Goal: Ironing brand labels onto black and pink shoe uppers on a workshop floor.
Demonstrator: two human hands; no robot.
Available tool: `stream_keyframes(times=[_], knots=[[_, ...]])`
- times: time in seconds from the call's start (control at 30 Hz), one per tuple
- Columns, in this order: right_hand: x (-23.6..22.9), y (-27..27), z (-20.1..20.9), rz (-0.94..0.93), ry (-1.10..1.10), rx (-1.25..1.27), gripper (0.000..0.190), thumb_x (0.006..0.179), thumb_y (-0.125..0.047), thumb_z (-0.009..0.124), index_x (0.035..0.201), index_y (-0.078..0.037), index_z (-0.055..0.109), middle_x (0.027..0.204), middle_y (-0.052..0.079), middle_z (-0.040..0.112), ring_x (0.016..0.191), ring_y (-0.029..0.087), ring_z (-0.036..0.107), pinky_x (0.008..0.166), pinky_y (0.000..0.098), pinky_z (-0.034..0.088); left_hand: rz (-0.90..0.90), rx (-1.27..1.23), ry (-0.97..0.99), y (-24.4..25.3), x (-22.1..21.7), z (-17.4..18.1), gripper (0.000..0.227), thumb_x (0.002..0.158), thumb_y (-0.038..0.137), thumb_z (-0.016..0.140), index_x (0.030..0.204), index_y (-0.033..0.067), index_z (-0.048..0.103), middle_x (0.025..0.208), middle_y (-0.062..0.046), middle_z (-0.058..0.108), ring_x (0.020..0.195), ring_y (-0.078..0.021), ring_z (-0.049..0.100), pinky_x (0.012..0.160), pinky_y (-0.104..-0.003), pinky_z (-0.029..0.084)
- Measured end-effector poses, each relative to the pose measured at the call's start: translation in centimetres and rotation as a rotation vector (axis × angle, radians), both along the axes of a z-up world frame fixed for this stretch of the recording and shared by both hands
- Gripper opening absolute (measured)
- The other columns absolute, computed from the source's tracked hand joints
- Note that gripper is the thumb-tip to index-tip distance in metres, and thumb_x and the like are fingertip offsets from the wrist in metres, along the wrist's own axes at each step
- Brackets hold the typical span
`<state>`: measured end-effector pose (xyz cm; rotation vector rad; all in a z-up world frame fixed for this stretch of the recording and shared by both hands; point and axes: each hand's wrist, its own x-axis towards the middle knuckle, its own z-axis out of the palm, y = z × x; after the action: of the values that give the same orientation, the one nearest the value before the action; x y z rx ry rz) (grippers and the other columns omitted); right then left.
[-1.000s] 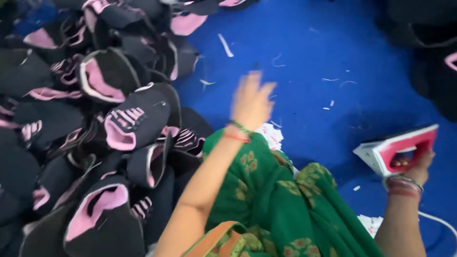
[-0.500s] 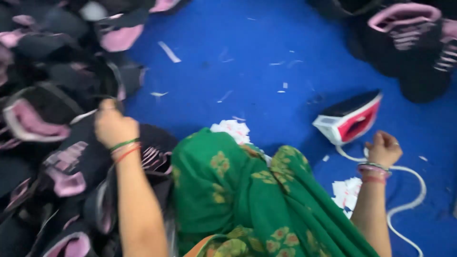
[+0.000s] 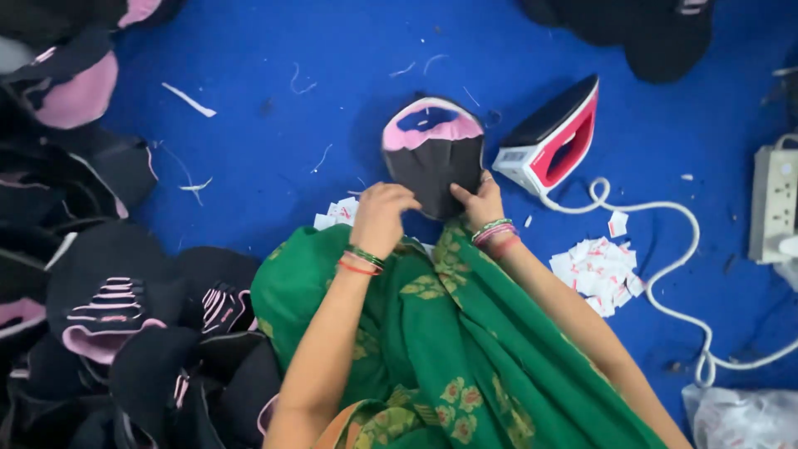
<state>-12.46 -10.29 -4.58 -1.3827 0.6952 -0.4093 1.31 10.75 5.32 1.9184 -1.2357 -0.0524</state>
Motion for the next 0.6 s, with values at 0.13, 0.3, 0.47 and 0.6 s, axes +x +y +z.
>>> stream_keyframes(times=[0.13, 0.3, 0.47, 0.6], knots=[[-1.0, -1.1, -1.1, 0.041, 0.53, -0.478, 0.058, 0.08, -0.039, 0.086, 0.106, 0.006, 0.062, 0.094, 0.021, 0.073, 0.086, 0.034, 0.073, 0.076, 0.043, 0.057, 0.349, 0.104, 0.217, 2.5, 3.0, 0.5, 0.031, 0.079, -0.006, 0.059, 0.098, 0.0103, 0.077, 0.101, -0.014, 0.073, 0.097, -0.0367, 0.069, 0.086, -0.046, 0.054], [-1.2, -0.9, -2.1, 0.107, 0.673, -0.79, 0.066, 0.079, -0.051, 0.086, 0.101, 0.007, 0.064, 0.083, 0.027, 0.07, 0.077, 0.044, 0.07, 0.067, 0.0502, 0.055, 0.455, 0.368, 0.386, 5.7, 5.4, -0.8, 0.016, 0.083, 0.009, 0.069, 0.096, 0.0136, 0.078, 0.094, -0.012, 0.076, 0.09, -0.0342, 0.073, 0.079, -0.045, 0.057], [-2.0, -1.6, -2.8, 0.148, 0.708, -0.812, 0.06, 0.083, -0.051, 0.084, 0.094, 0.005, 0.064, 0.08, 0.026, 0.069, 0.078, 0.046, 0.069, 0.067, 0.0524, 0.055, 0.359, 0.784, 0.416, 4.4, 3.6, -0.9, 0.021, 0.073, 0.029, 0.085, 0.087, 0.0153, 0.078, 0.092, -0.013, 0.076, 0.09, -0.0339, 0.073, 0.08, -0.045, 0.058], [-3.8, -0.7, -1.1, 0.198, 0.736, -0.81, 0.048, 0.088, -0.044, 0.079, 0.09, 0.002, 0.063, 0.078, 0.024, 0.07, 0.077, 0.046, 0.07, 0.068, 0.0539, 0.056, 0.415, 0.827, 0.099, 3.5, 2.1, -6.7, 0.035, 0.065, 0.031, 0.089, 0.09, 0.01, 0.076, 0.096, -0.016, 0.075, 0.09, -0.0349, 0.073, 0.076, -0.046, 0.059]])
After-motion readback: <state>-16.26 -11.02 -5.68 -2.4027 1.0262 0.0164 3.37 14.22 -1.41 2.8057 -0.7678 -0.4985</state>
